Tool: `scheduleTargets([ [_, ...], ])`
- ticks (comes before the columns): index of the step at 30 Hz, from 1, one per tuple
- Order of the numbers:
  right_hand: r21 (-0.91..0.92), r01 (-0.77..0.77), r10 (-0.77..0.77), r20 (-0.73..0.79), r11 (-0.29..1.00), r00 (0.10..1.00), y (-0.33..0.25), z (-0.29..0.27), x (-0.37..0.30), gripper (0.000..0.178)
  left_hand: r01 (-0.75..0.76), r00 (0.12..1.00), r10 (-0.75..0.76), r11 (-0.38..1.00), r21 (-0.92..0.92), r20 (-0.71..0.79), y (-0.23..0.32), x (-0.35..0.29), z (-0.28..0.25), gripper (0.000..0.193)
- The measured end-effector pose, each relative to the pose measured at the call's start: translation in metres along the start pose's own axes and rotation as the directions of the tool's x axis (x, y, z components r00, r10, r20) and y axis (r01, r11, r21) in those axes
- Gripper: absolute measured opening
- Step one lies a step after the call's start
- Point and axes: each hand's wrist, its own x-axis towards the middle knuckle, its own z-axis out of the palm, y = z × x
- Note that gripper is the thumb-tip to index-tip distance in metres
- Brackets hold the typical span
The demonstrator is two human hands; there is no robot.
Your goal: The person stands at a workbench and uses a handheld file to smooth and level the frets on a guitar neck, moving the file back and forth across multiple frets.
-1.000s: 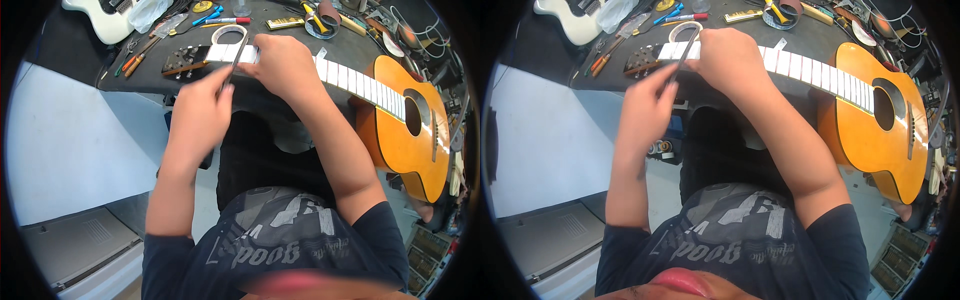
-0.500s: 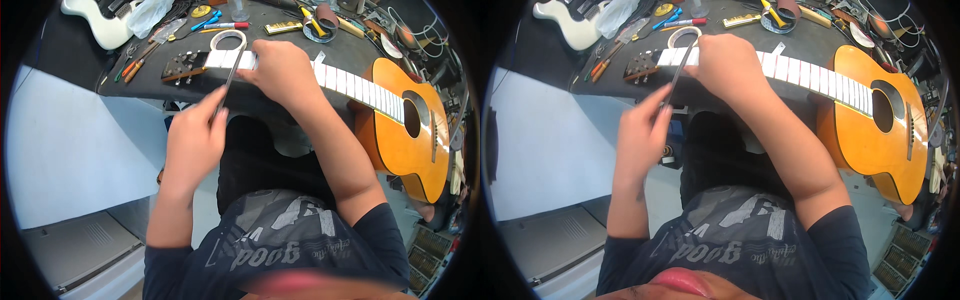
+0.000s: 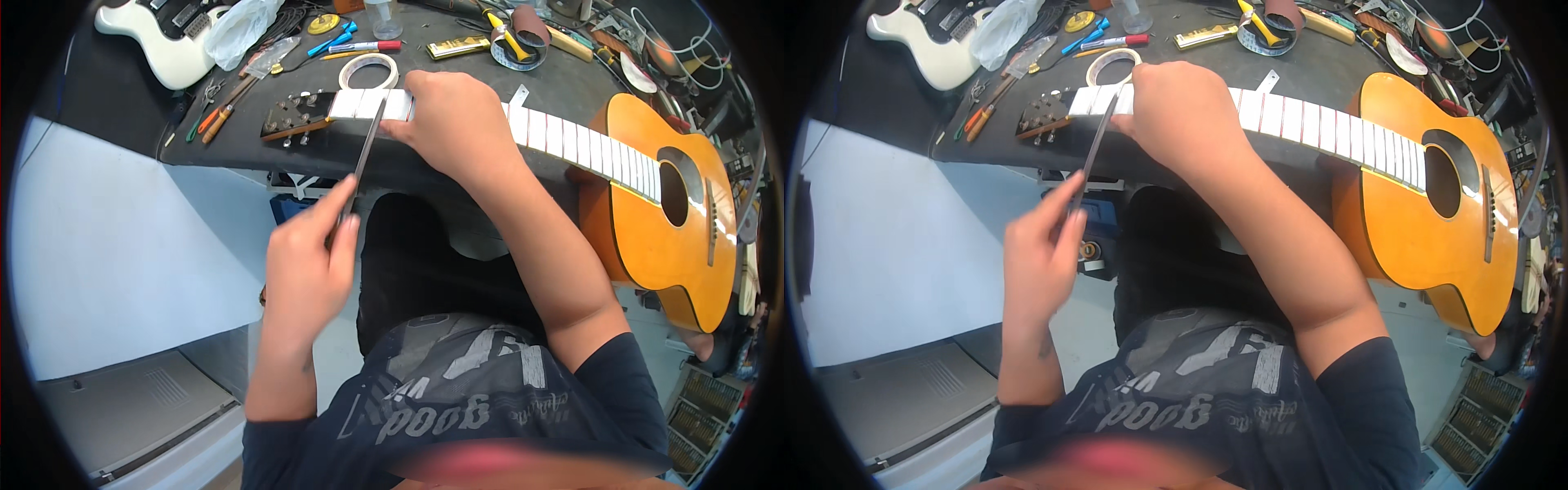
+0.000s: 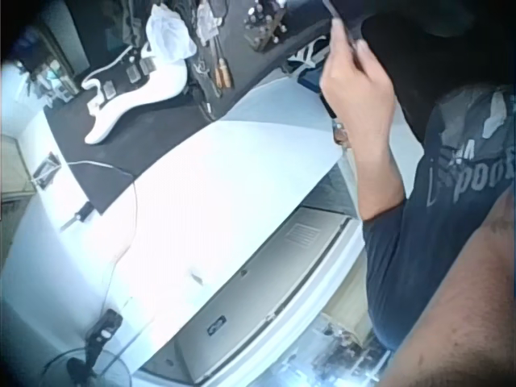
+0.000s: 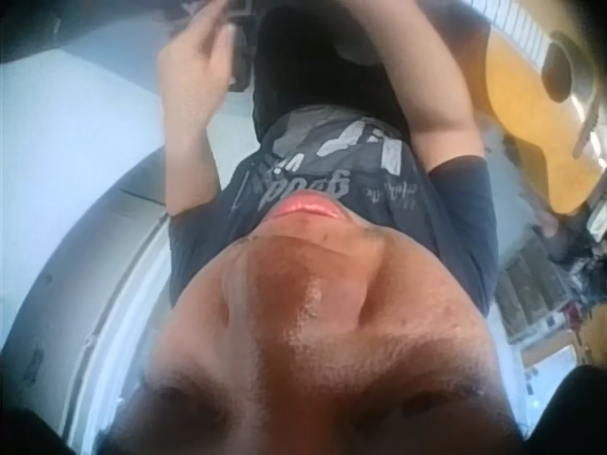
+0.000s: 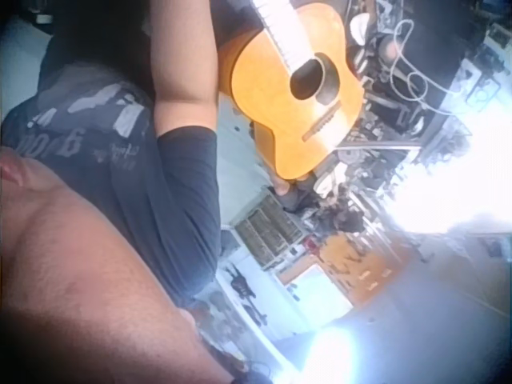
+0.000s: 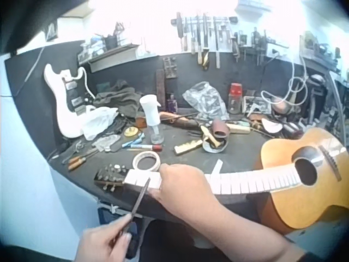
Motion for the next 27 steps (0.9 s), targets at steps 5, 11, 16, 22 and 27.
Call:
scheduleTargets([
  [5,-0.021,0.038,-0.039,-0.016,0.999,0.999,-0.004,-0.002,0.0,0.048,-0.039,0.999,0.04,0.998,0.046,-0.018,0.014,0.038,0.003,0.037],
  [11,0.015,0.004,-0.004,-0.026,1.0,1.0,0.003,-0.001,-0.002,0.049,-0.108,0.992,0.11,0.993,0.036,-0.057,0.004,0.046,0.019,0.037],
  [16,-0.012,0.025,-0.025,0.003,1.0,1.0,-0.006,0.001,-0.001,0.051,-0.033,0.999,0.033,0.999,0.028,-0.01,-0.002,-0.007,-0.004,0.044],
  [22,-0.015,0.024,-0.025,-0.029,1.0,0.999,-0.008,-0.003,0.003,0.047,-0.052,0.998,0.054,0.991,0.126,-0.017,0.015,0.065,0.011,0.04],
  [27,-0.049,0.009,-0.01,-0.023,0.999,1.0,-0.004,0.001,-0.001,0.044,-0.038,0.998,0.039,0.999,0.008,-0.04,-0.008,-0.013,0.013,0.043],
])
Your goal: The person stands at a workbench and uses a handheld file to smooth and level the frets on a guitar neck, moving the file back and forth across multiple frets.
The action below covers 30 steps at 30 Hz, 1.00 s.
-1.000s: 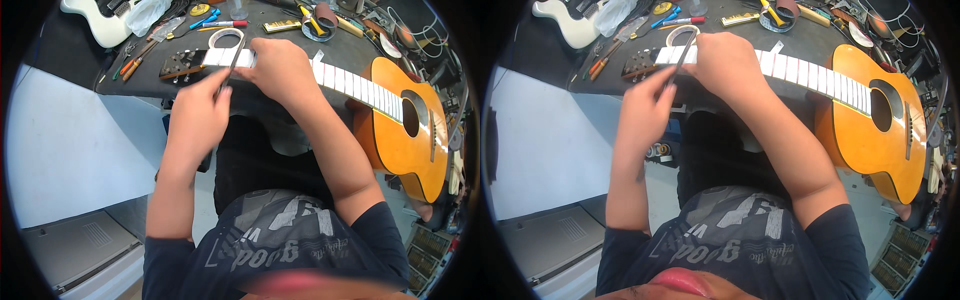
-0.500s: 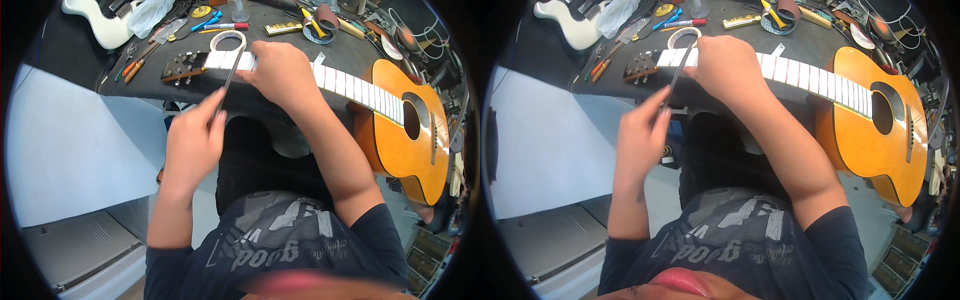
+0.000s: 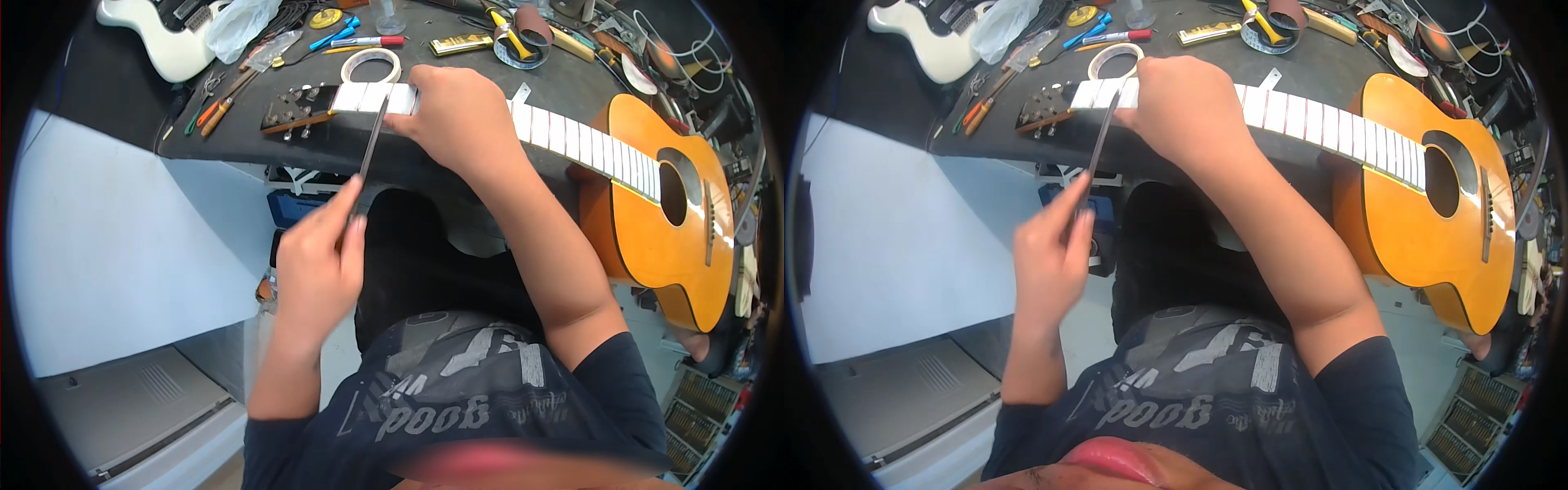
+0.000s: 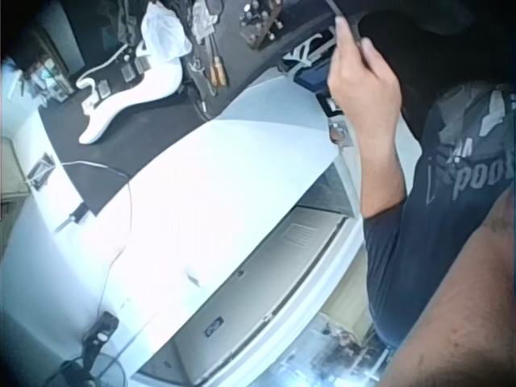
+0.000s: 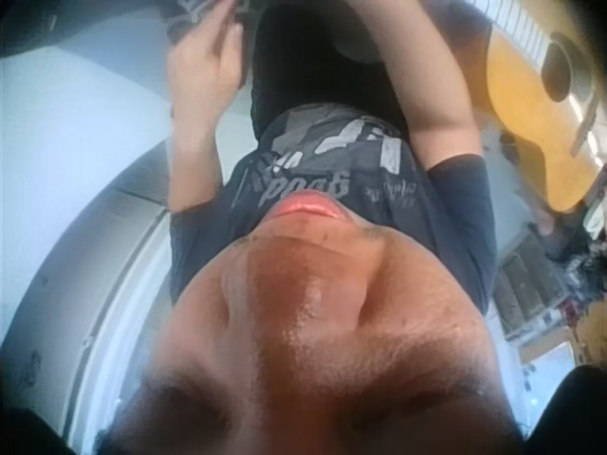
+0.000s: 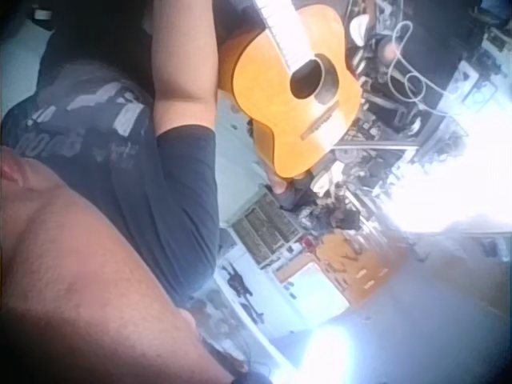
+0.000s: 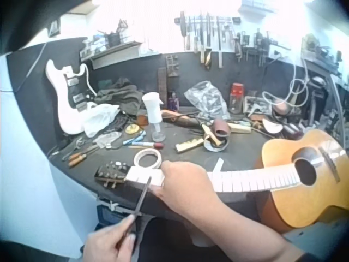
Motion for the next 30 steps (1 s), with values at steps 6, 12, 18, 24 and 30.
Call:
scheduleTargets([
  [6,-0.006,-0.002,0.002,0.01,1.0,1.0,-0.003,-0.003,0.001,0.045,-0.116,0.991,0.121,0.989,0.087,-0.059,0.011,0.043,0.006,0.035],
  [12,-0.002,-0.001,0.001,-0.011,1.0,1.0,0.003,-0.002,-0.001,0.043,-0.075,0.997,0.076,0.996,0.052,-0.021,0.009,0.03,0.004,0.039],
  [18,0.002,0.007,-0.007,-0.016,1.0,1.0,-0.005,-0.003,0.0,0.043,-0.088,0.996,0.09,0.992,0.085,-0.026,0.004,0.021,-0.003,0.044],
  [24,0.025,0.005,-0.005,0.011,1.0,1.0,-0.002,-0.005,0.001,0.043,-0.029,1.0,0.028,0.988,0.15,0.004,0.022,0.057,0.008,0.035],
  [30,-0.001,-0.007,0.007,0.053,1.0,0.999,-0.006,-0.004,0.003,0.054,0.034,0.999,-0.033,0.999,0.04,-0.023,0.006,-0.038,-0.012,0.044],
])
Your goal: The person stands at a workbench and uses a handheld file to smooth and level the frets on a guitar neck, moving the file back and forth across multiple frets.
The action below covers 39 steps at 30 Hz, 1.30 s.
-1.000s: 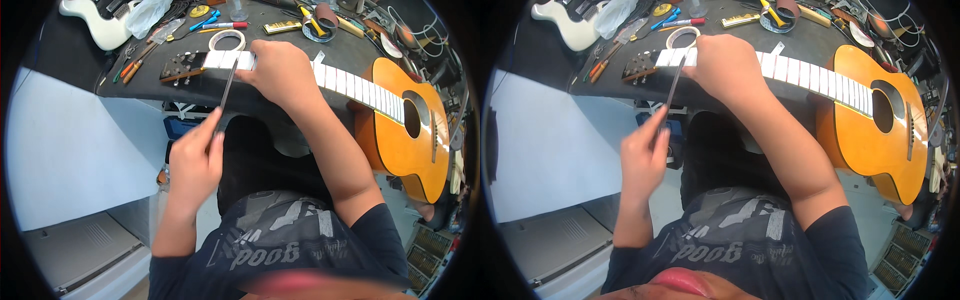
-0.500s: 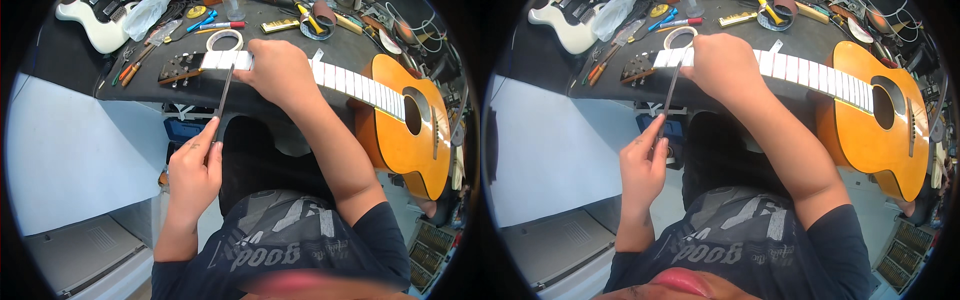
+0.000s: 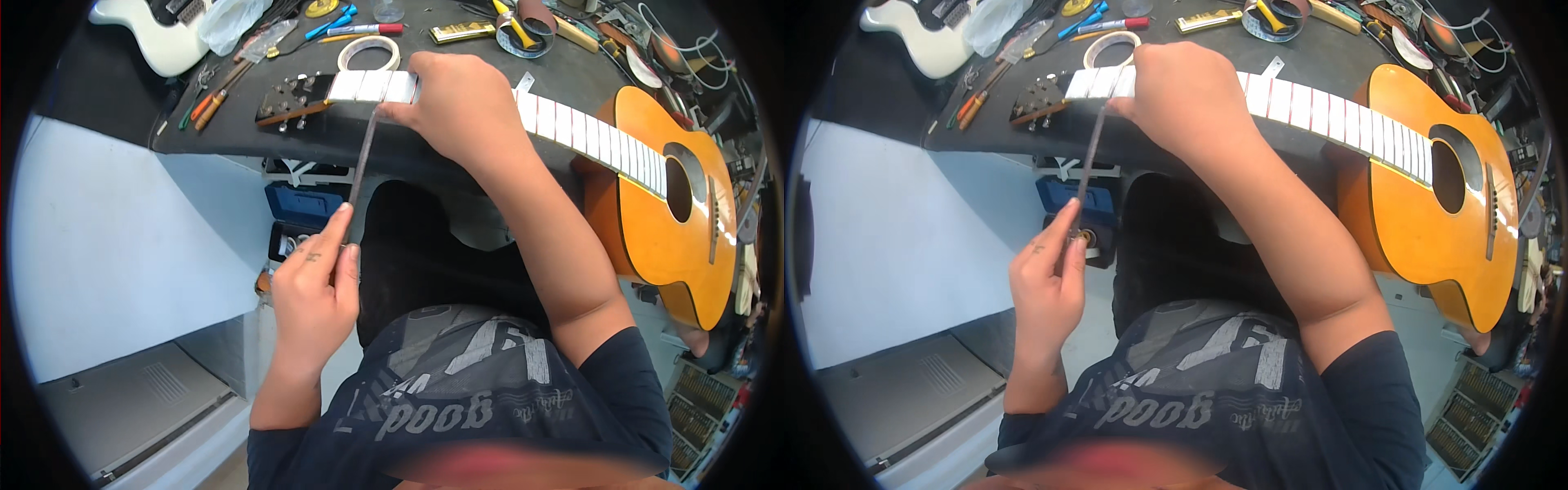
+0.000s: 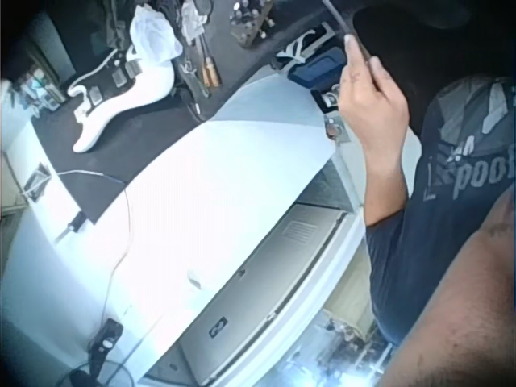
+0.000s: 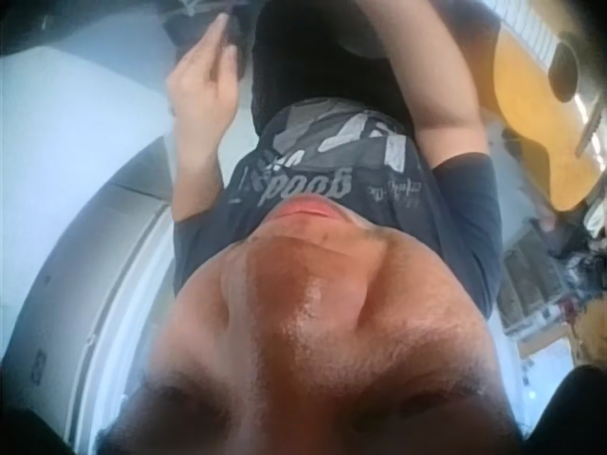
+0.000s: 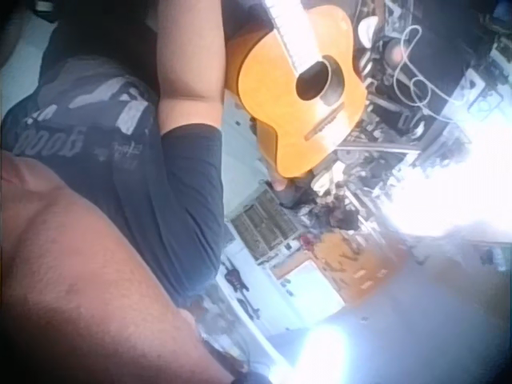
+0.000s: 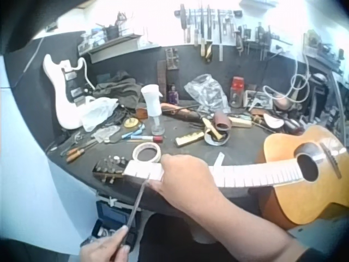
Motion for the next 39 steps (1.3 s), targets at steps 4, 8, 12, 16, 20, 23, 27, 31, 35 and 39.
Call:
scheduleTargets([
  [4,-0.015,-0.025,0.025,-0.012,1.0,1.0,0.004,0.002,-0.003,0.056,-0.016,0.999,0.016,1.0,0.0,-0.046,0.002,0.004,0.0,0.045],
  [8,-0.031,-0.041,0.041,-0.006,0.999,0.999,0.003,0.004,-0.001,0.056,-0.064,0.997,0.063,0.998,-0.023,-0.042,0.002,0.013,0.004,0.047],
  [12,-0.024,-0.023,0.022,-0.034,0.999,0.999,0.003,0.006,-0.001,0.053,-0.064,0.998,0.064,0.998,-0.013,-0.008,0.003,0.028,0.006,0.045],
  [16,-0.012,-0.001,0.001,-0.045,1.0,0.999,0.007,0.008,-0.001,0.052,-0.186,0.98,0.19,0.98,0.066,-0.065,0.004,0.082,0.027,0.039],
  [20,0.023,0.038,-0.035,-0.104,0.999,0.994,0.004,0.005,-0.003,0.044,-0.082,0.995,0.086,0.994,0.074,-0.045,0.013,0.102,0.029,0.036],
  [23,0.002,-0.005,0.005,-0.059,1.0,0.998,0.011,0.006,-0.002,0.051,-0.117,0.993,0.117,0.993,-0.008,-0.023,0.001,0.047,0.022,0.044],
  [27,-0.01,0.021,-0.021,-0.085,1.0,0.996,-0.001,0.003,-0.005,0.042,-0.144,0.988,0.145,0.989,0.02,-0.052,-0.003,0.033,0.014,0.044],
  [31,-0.011,0.001,-0.002,-0.041,1.0,0.999,0.002,0.003,0.0,0.044,-0.13,0.991,0.135,0.98,0.149,-0.023,0.015,0.105,0.028,0.034],
  [35,0.022,0.033,-0.031,-0.09,0.999,0.995,0.009,0.001,-0.001,0.044,-0.136,0.99,0.138,0.985,0.108,-0.018,0.013,0.091,0.028,0.035],
  [39,-0.014,0.01,-0.011,-0.058,1.0,0.998,0.004,0.003,-0.004,0.043,-0.103,0.993,0.103,0.995,0.012,-0.051,0.001,0.015,0.018,0.048],
])
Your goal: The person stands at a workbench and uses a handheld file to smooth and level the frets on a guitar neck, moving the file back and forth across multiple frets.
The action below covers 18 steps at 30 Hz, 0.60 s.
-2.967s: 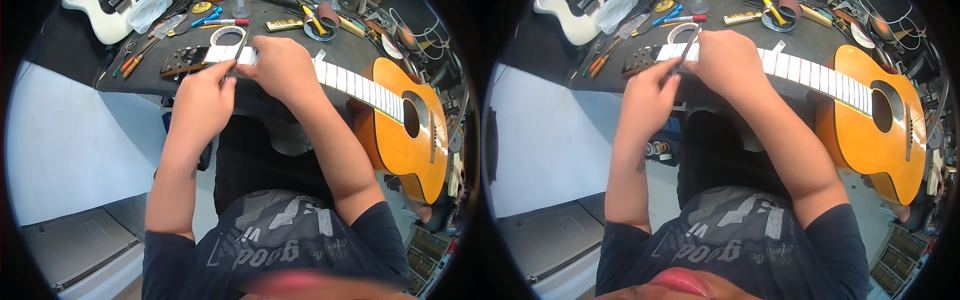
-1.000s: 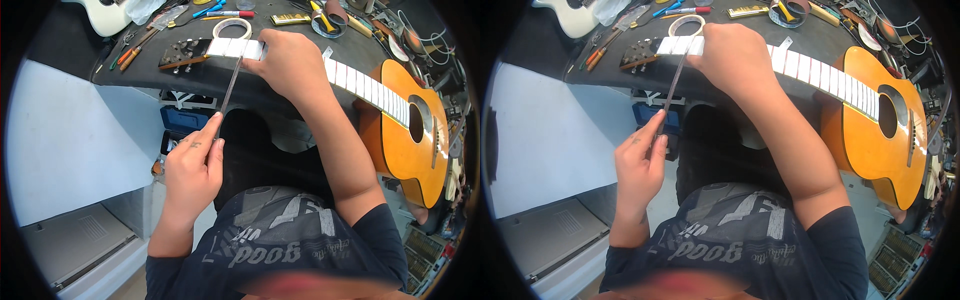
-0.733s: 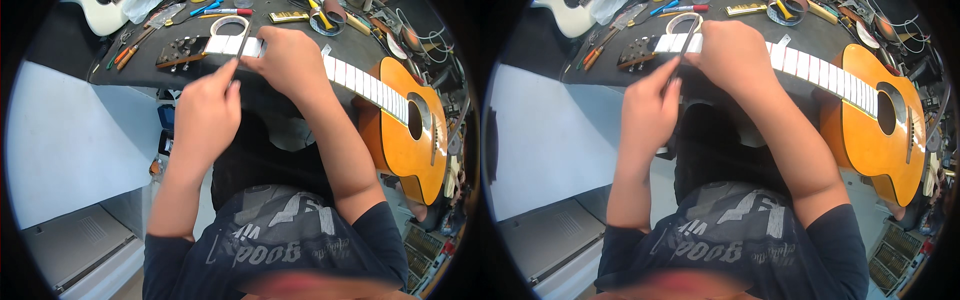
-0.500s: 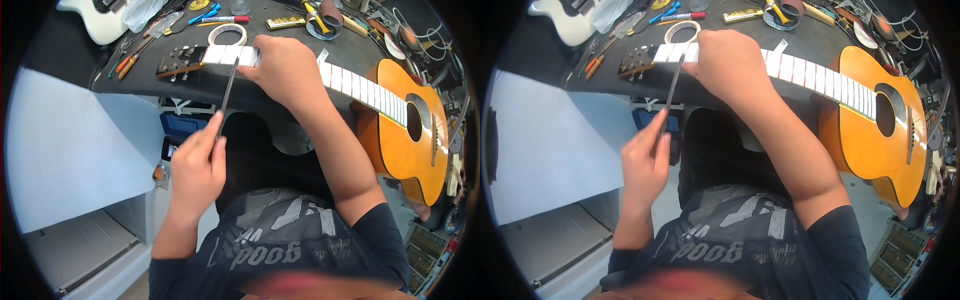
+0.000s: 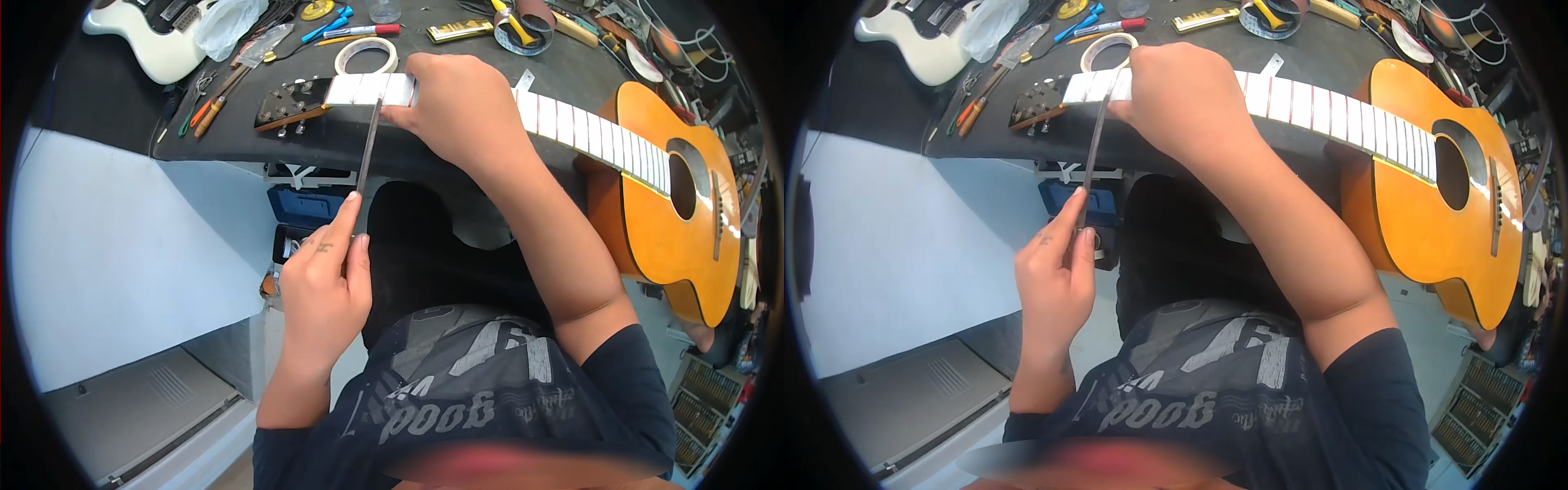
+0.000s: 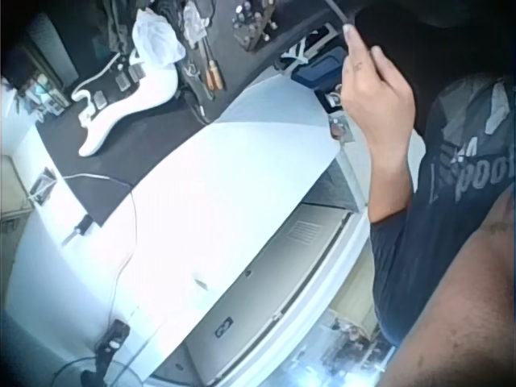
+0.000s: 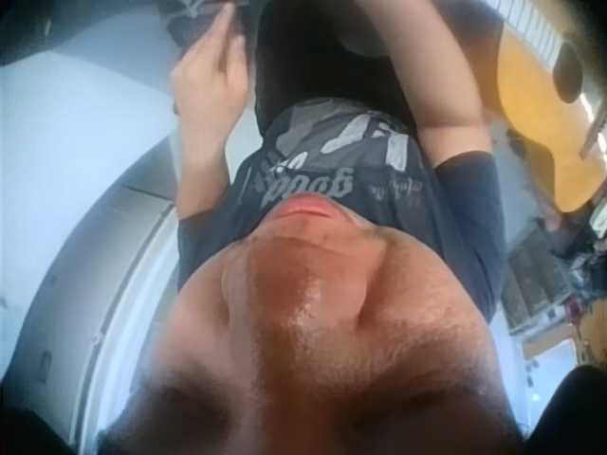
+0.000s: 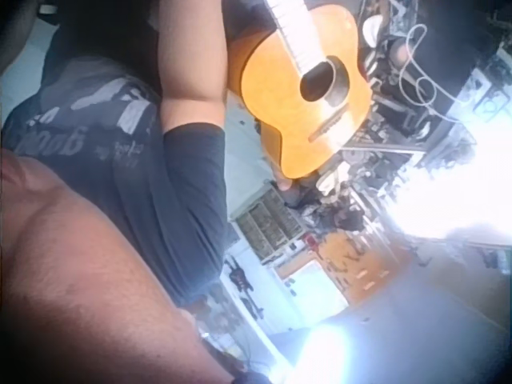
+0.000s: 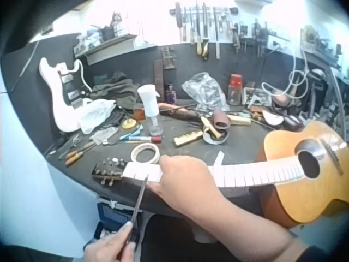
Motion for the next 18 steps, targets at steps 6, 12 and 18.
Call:
scheduleTargets([
  [6,0.031,0.017,-0.017,-0.015,0.999,1.0,0.001,0.001,0.003,0.044,-0.031,0.999,0.027,0.993,0.114,0.032,0.004,0.09,0.014,0.037],
  [12,-0.003,0.024,-0.024,-0.014,1.0,1.0,0.007,0.003,0.001,0.045,-0.005,1.0,0.004,1.0,0.026,0.021,-0.001,0.03,0.009,0.042],
  [18,0.012,-0.004,0.004,-0.007,1.0,1.0,-0.002,-0.003,0.001,0.045,-0.005,1.0,0.006,0.997,0.083,-0.012,-0.001,-0.009,-0.015,0.047],
])
